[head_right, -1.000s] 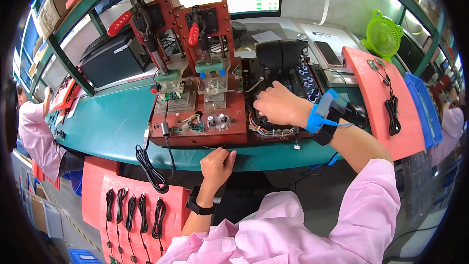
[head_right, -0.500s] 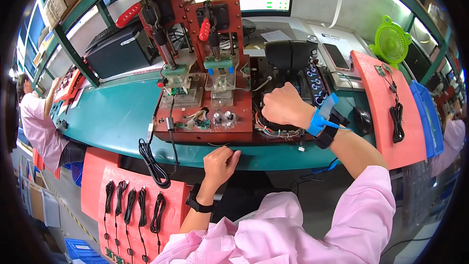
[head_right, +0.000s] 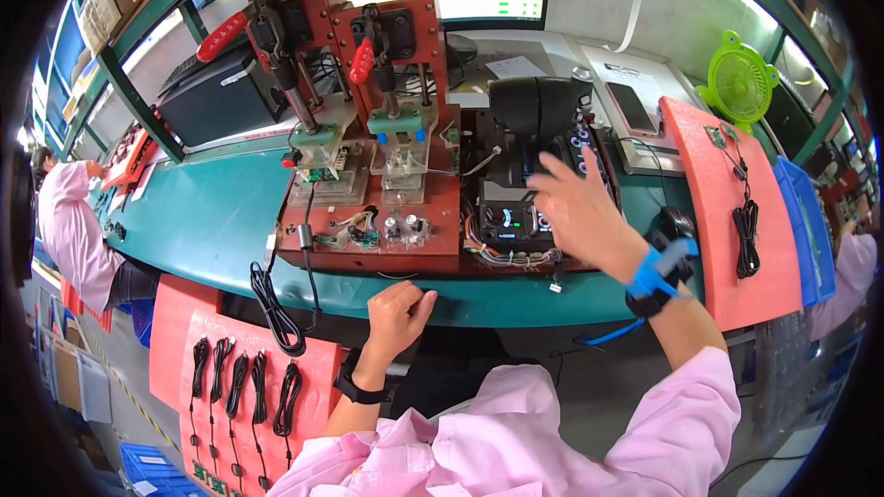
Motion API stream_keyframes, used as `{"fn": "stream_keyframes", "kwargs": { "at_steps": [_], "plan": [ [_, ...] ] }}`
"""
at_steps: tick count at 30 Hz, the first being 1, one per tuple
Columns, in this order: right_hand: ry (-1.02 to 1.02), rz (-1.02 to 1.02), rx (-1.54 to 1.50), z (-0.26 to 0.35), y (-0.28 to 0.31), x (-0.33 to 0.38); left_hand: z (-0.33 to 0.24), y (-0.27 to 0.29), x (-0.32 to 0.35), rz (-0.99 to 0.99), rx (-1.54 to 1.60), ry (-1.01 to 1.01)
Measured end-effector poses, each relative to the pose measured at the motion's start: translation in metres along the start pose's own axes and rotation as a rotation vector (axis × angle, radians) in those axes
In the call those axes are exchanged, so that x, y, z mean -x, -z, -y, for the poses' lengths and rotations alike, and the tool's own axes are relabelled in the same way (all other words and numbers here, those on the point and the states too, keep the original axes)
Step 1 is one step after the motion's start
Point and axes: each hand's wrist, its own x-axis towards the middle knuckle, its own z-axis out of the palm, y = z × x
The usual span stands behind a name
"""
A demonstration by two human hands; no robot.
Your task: The person connects a circuit board to a cable, places the board into a testing machine, and operates buttons and levers on a control panel while using a mouse. They then remove the board, place it on a foam pad, apply a sticker to the panel, and mark it with a pen.
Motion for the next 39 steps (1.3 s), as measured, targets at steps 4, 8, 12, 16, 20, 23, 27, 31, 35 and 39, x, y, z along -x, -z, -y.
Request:
{"fn": "stream_keyframes", "kwargs": {
  "at_steps": [4, 8, 12, 16, 20, 23, 27, 31, 35, 39],
  "plan": [
    [-0.044, 0.061, 0.019, -0.021, 0.014, -0.007, 0.001, -0.001, -0.002, 0.011, -0.071, -0.027],
    [-0.043, 0.159, -0.089, -0.013, 0.013, 0.019, 0.001, 0.001, -0.002, 0.007, -0.024, 0.0],
    [-0.011, 0.033, 0.107, -0.015, 0.01, 0.022, -0.002, -0.002, -0.001, -0.001, -0.05, 0.003],
    [-0.112, 0.169, -0.011, -0.033, 0.023, 0.015, -0.001, -0.001, -0.002, -0.007, -0.051, -0.012],
    [-0.109, 0.144, -0.036, -0.02, 0.02, 0.042, 0.001, -0.001, 0.0, -0.015, -0.035, -0.006],
    [-0.105, 0.088, 0.128, -0.025, 0.007, 0.039, 0.0, -0.001, -0.001, -0.019, -0.079, -0.009],
    [-0.265, -0.082, -0.11, -0.042, 0.002, 0.034, 0.0, -0.001, 0.0, -0.004, -0.104, -0.011],
    [-0.337, 0.033, -0.167, -0.047, 0.002, 0.025, 0.001, -0.002, -0.001, -0.006, -0.104, -0.015],
    [-0.338, 0.071, 0.05, -0.04, -0.015, 0.016, 0.0, 0.001, 0.001, -0.003, -0.108, -0.017],
    [-0.418, 0.071, 0.136, -0.042, -0.027, 0.008, -0.002, -0.002, 0.0, -0.035, -0.062, -0.024]
  ]
}}
